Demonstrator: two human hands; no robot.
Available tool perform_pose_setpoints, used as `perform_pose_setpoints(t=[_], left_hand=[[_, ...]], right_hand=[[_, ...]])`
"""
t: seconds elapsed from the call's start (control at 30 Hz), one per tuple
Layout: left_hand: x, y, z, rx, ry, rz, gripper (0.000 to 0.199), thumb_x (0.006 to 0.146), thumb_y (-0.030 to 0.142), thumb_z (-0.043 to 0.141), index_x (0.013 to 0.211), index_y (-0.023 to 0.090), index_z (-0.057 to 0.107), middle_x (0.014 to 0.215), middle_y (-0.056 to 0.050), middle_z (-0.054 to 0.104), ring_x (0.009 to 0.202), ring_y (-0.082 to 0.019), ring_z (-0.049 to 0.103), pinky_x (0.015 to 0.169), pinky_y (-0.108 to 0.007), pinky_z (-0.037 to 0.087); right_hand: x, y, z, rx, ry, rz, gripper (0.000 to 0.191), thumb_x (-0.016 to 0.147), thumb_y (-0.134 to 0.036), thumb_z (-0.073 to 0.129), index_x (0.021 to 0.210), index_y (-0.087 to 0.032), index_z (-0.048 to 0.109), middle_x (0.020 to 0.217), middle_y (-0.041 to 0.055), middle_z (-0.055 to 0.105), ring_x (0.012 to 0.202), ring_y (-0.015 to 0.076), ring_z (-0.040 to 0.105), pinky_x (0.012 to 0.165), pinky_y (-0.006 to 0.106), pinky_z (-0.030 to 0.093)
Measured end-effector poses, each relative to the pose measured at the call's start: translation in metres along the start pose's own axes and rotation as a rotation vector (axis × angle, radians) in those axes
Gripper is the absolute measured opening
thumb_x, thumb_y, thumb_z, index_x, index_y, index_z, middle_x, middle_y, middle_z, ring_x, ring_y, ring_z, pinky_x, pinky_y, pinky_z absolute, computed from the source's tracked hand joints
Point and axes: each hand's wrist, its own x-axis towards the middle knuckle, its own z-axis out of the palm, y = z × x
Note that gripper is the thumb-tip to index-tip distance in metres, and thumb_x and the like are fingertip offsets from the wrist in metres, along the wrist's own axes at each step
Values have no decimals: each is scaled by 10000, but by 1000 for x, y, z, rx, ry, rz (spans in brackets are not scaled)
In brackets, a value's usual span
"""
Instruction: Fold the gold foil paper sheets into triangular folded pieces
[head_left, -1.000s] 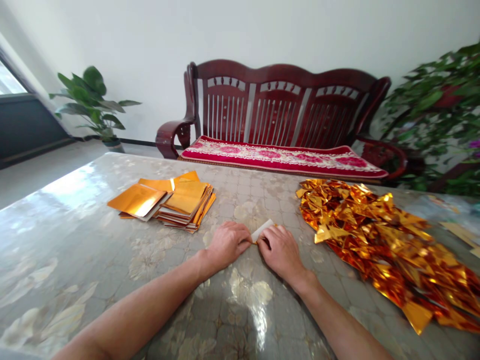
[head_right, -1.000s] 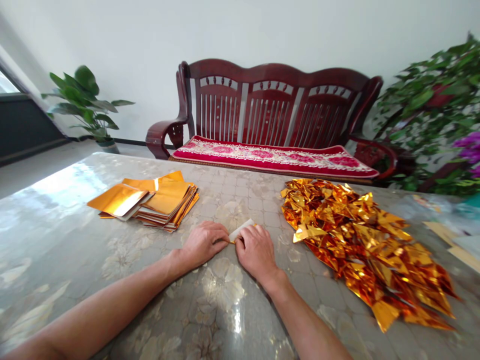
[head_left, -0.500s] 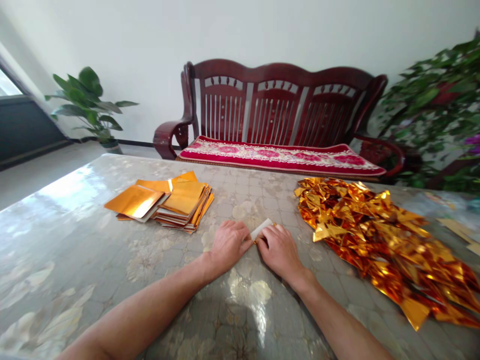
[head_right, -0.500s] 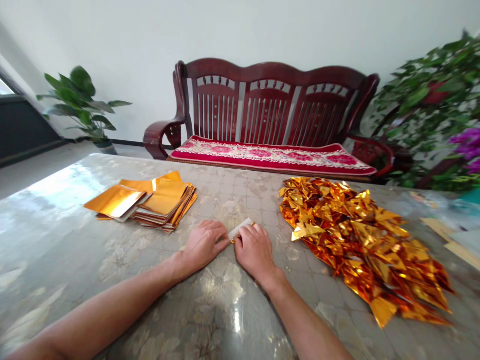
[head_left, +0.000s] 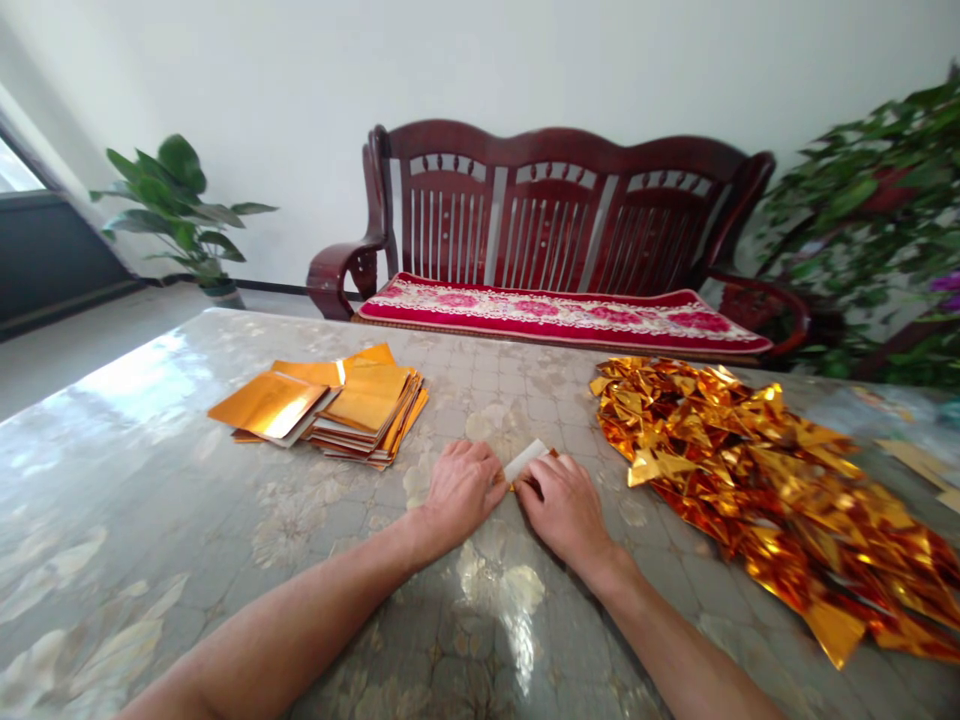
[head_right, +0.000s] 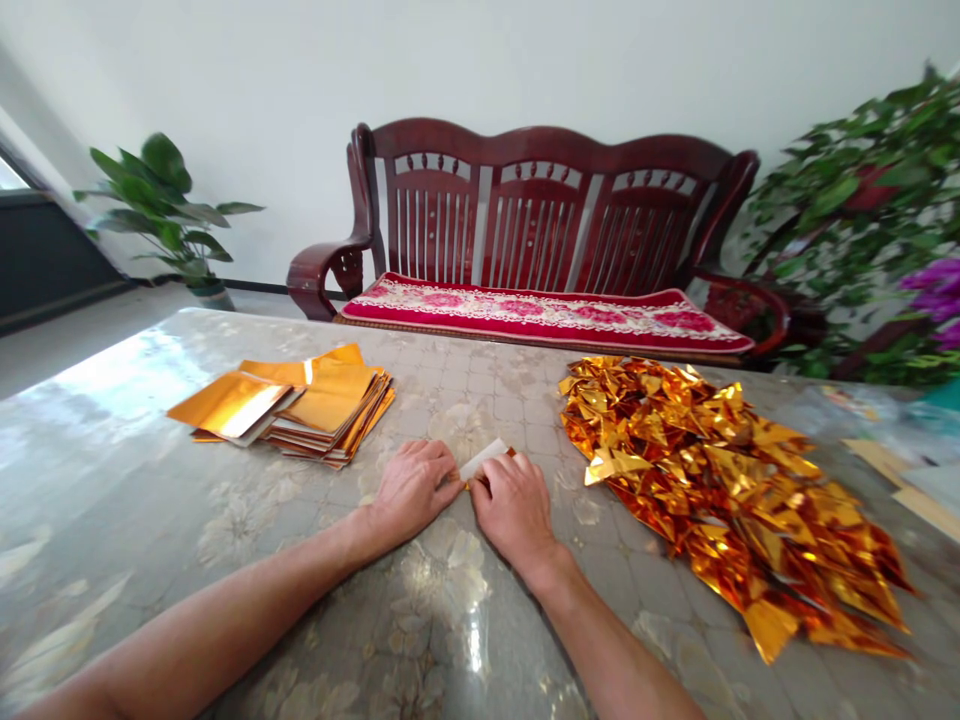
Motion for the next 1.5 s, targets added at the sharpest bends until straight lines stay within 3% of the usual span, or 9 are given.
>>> perform_pose_setpoints(t=[0.37, 0.83, 1.2, 1.37, 1.5], left_hand=[[0, -1, 0, -15, -6, -4, 143, 900, 325, 621, 829, 213, 674, 916, -37, 649, 903, -213, 580, 822, -349, 398], [1, 0, 0, -8, -5, -21, 93, 873, 268, 629, 812, 208, 666, 923, -34, 653, 912, -214, 574, 824, -355, 396], [0, 1, 2, -27, -3, -20, 52, 872, 263, 637, 870, 217, 660, 983, -42, 633, 957, -225, 551, 861, -366, 423], [-2, 3, 8, -99, -10, 122, 197, 954, 192, 511, 1068, 256, 658, 1174, -41, 598, 1055, -209, 523, 907, -338, 457], [-3, 5, 11, -75, -104, 207, 218, 975, 178, 459, 1006, 217, 671, 1023, -59, 623, 1001, -204, 541, 899, -333, 480]], right_hand=[[0, 22, -10, 158, -67, 53, 225, 944, -328, 558, 744, -234, 600, 832, -1, 668, 845, 189, 545, 757, 300, 343], [4, 17, -4, 23, -32, 96, 204, 873, -251, 597, 672, -229, 565, 757, 1, 655, 768, 177, 542, 676, 301, 308], [6, 18, -4, 40, -43, 138, 185, 864, -324, 629, 715, -235, 564, 771, -3, 657, 739, 179, 552, 667, 301, 305], [5, 17, -6, 10, -59, 144, 169, 879, -352, 630, 762, -241, 580, 804, 0, 666, 793, 200, 569, 685, 313, 300], [4, 21, -5, -1, -43, 151, 167, 885, -353, 615, 767, -239, 580, 803, 1, 663, 789, 197, 563, 691, 313, 299]])
